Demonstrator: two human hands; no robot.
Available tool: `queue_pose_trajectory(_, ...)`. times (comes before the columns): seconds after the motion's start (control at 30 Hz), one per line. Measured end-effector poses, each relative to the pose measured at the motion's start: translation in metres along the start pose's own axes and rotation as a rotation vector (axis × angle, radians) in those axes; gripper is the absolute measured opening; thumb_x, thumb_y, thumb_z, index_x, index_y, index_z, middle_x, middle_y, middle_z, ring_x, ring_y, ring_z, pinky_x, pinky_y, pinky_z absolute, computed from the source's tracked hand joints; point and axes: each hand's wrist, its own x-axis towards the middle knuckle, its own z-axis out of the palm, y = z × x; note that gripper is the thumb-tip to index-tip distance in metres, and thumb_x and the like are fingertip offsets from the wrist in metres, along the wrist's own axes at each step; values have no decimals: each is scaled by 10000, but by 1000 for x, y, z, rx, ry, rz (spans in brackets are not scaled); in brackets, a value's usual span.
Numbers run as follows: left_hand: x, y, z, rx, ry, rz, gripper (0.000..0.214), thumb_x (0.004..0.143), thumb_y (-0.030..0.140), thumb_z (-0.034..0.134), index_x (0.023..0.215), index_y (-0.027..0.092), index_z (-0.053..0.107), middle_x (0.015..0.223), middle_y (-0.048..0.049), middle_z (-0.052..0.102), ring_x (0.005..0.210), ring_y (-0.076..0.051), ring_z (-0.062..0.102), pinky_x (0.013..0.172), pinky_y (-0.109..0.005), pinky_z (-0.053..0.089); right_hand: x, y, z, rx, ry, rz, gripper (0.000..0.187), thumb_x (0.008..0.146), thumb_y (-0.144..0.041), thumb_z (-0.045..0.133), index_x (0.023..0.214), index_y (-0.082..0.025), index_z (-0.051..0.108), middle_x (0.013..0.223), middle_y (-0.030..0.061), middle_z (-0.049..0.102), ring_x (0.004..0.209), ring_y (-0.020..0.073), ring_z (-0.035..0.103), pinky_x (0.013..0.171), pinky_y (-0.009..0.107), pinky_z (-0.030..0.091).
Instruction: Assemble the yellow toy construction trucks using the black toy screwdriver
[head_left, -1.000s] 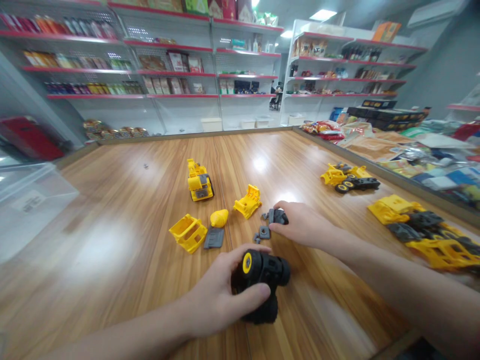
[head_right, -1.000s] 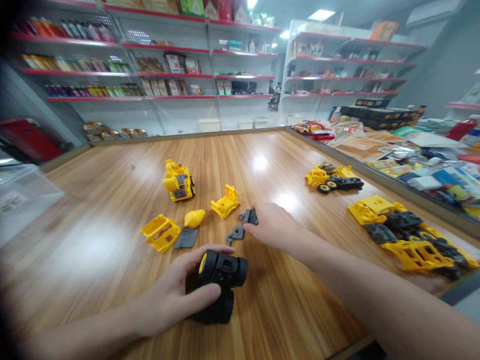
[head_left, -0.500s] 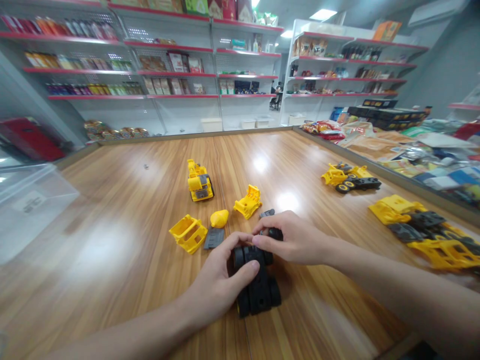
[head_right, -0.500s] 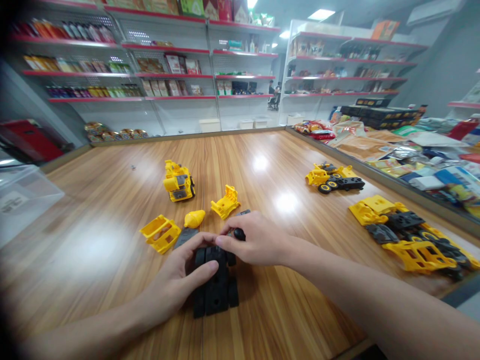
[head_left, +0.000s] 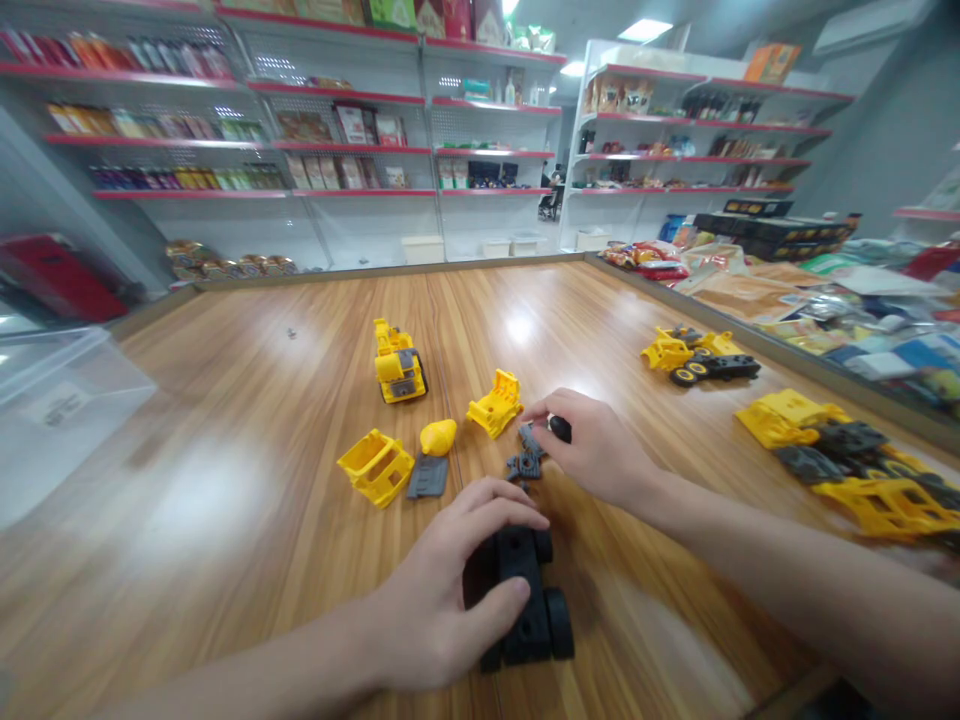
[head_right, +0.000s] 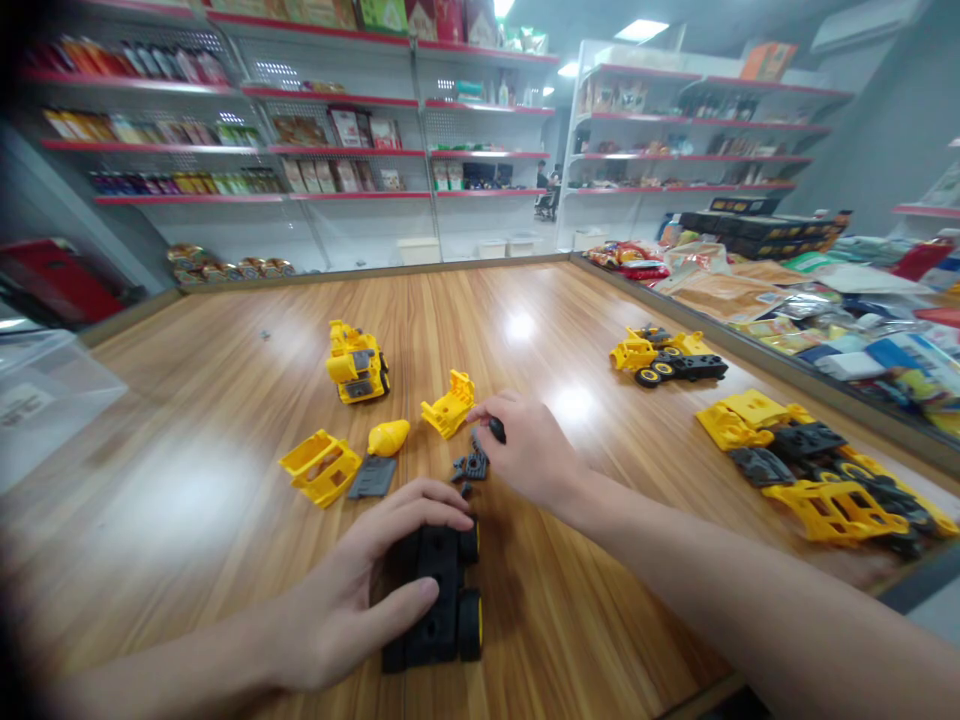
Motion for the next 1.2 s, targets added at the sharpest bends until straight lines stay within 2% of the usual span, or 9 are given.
queue_pose_trajectory(0.1, 1, 6, -4, 12, -78, 31, 485, 696, 70, 555, 1158, 213, 600, 1275, -84, 498, 1213, -250, 477, 1042, -404, 399, 3, 7, 3, -101, 16, -76, 346, 906, -157, 492, 1220, -222, 621, 1227, 65, 625, 1082, 202, 613, 938, 334, 481)
queue_pose_trajectory(0.17, 2, 7, -8, 17, -133, 56, 553, 637, 38, 511, 1148, 219, 622, 1310, -77, 488, 1236, -261, 461, 1060, -432, 380, 6, 10, 5, -183, -14, -107, 397, 931, -201, 469, 1316, -237, 555, 1360, 74, 542, 1161, 227, 582, 975, 363, 474)
queue_pose_trajectory(0.27, 3, 4, -12, 29, -196, 117, 630, 578, 30, 461, 1143, 236, 645, 1380, -56, 460, 1291, -283, 409, 1100, -482, 323, 11, 12, 8, -289, -84, -119, 438, 957, -294, 450, 1393, -262, 477, 1453, 75, 456, 1183, 249, 578, 954, 374, 495)
queue_pose_trajectory(0.37, 3, 1, -11, 49, -207, 158, 665, 577, 36, 457, 1185, 240, 634, 1387, -62, 469, 1303, -291, 401, 1107, -501, 313, 17, 13, 10, -349, -123, -123, 453, 964, -333, 437, 1410, -255, 454, 1464, 78, 449, 1162, 254, 594, 922, 367, 511)
queue_pose_trajectory(0.57, 2, 4, 0, 141, -77, 69, 624, 676, 35, 511, 1257, 249, 584, 1332, -94, 483, 1238, -252, 482, 1056, -429, 405, 24, 24, 4, -325, -95, -158, 382, 940, -285, 477, 1292, -176, 576, 1341, 85, 575, 1167, 243, 585, 1000, 351, 458)
queue_pose_trajectory(0.77, 2, 3, 7, 222, 11, 16, 542, 717, 137, 614, 1248, 239, 578, 1220, -99, 494, 1161, -239, 500, 1012, -389, 443, 24, 26, 0, -293, -50, -108, 290, 916, -231, 522, 1173, -172, 643, 1206, 91, 642, 1076, 227, 621, 967, 338, 462)
queue_pose_trajectory(0.93, 3, -4, 9, 290, 97, -42, 533, 718, 237, 682, 1236, 230, 558, 1159, -95, 487, 1109, -239, 504, 983, -391, 452, 23, 23, -1, -287, -28, -56, 238, 919, -250, 533, 1112, -175, 652, 1122, 94, 667, 1045, 221, 627, 942, 326, 459)
queue_pose_trajectory(1.07, 2, -7, 11, 354, 177, -82, 485, 739, 273, 673, 1208, 227, 558, 1127, -94, 485, 1062, -238, 515, 954, -405, 463, 23, 25, 1, -282, -76, -74, 259, 918, -246, 532, 1140, -183, 649, 1132, 91, 670, 1040, 218, 625, 928, 326, 460)
queue_pose_trajectory(1.2, 0, -6, 11, 415, 232, -43, 446, 760, 292, 660, 1190, 223, 567, 1150, -110, 468, 1060, -251, 501, 939, -426, 464, 23, 25, -2, -269, -66, -105, 237, 899, -239, 546, 1089, -187, 678, 1128, 83, 663, 998, 211, 630, 893, 313, 463)
